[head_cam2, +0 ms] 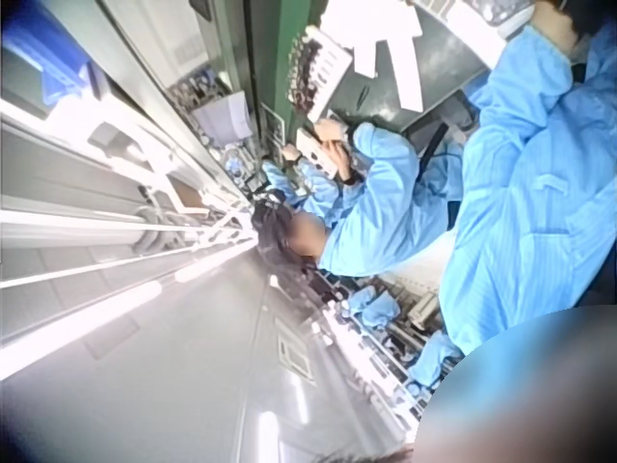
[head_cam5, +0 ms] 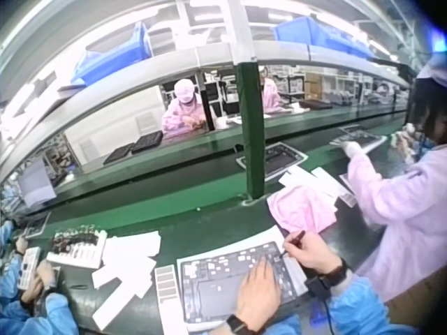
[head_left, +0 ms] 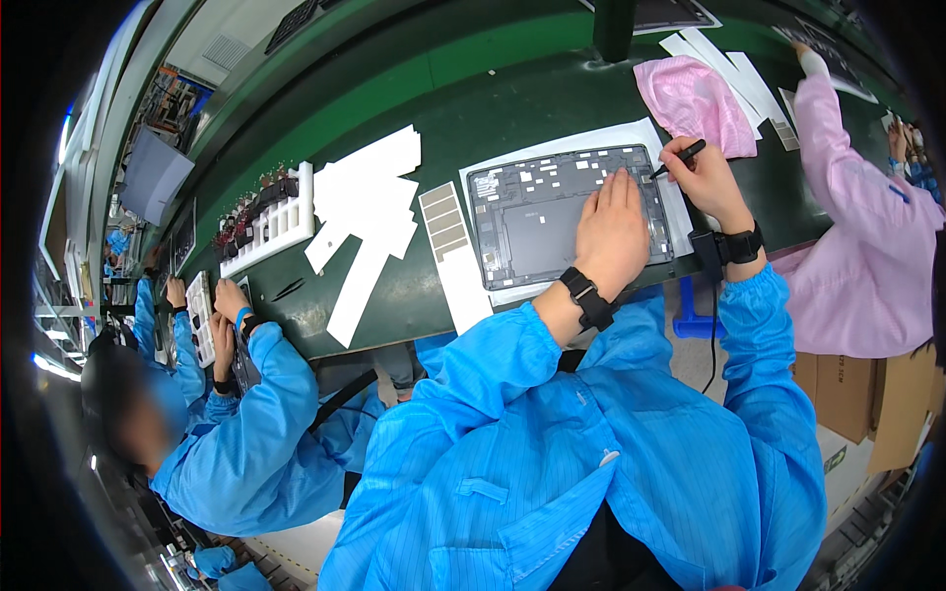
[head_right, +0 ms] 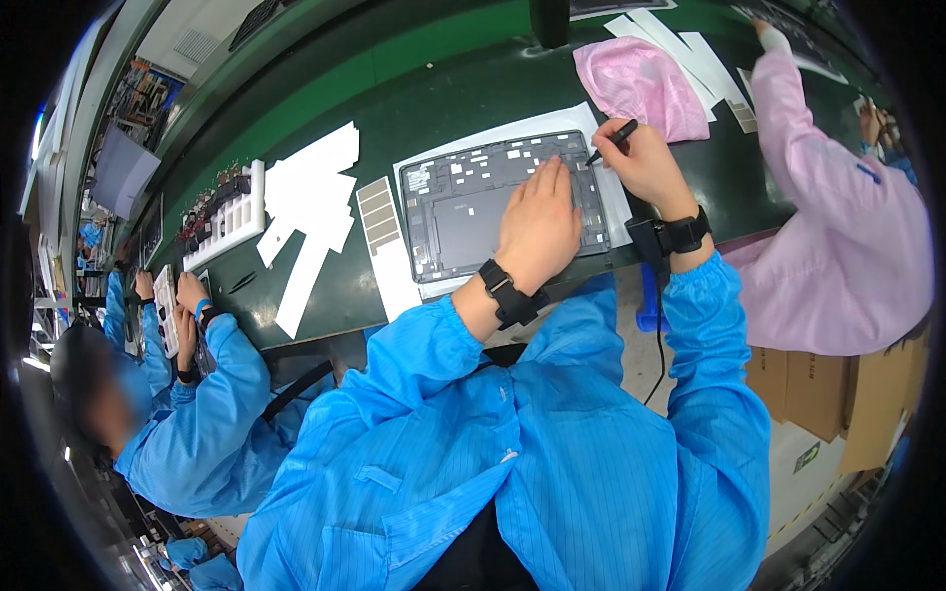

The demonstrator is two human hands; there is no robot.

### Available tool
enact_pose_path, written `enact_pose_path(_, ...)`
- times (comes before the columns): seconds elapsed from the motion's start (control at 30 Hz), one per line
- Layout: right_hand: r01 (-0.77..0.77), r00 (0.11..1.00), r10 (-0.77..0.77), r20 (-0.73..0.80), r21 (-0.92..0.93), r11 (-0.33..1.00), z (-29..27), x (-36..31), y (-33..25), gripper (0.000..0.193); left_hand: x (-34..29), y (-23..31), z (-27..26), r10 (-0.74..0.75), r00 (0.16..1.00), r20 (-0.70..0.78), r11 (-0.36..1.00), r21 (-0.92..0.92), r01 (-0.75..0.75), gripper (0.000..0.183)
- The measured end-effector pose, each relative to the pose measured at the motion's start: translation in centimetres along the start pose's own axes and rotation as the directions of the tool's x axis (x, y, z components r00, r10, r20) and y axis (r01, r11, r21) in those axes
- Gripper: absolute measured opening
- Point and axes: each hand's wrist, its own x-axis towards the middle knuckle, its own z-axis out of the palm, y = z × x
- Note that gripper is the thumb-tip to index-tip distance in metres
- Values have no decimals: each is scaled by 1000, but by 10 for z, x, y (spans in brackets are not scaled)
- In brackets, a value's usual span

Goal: Applying adhesive strips and small components to an electronic housing using a pen-like tool.

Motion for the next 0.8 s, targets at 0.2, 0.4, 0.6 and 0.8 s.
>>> enact_pose_path(0.2, -16, 1000, 16, -6, 8, 1000, 1, -1, 0, 13, 13, 11, -8, -56, 997, 56, 995, 86, 51, 53)
enact_pose_path(0.4, -19, 1000, 19, 0, 7, 1000, -2, 1, 5, 15, 17, 9, 10, 3, 1000, -2, 971, 238, -3, 48)
enact_pose_path(0.6, 56, 884, 138, -447, 396, 917, -15, -8, 19, 17, 26, 20, 3, -14, 992, 127, 913, 406, -39, 46)
enact_pose_path(0.8, -66, 916, 246, -316, 488, 870, 5, -24, 24, 32, 25, 19, 8, -18, 996, 90, 972, 235, -4, 52)
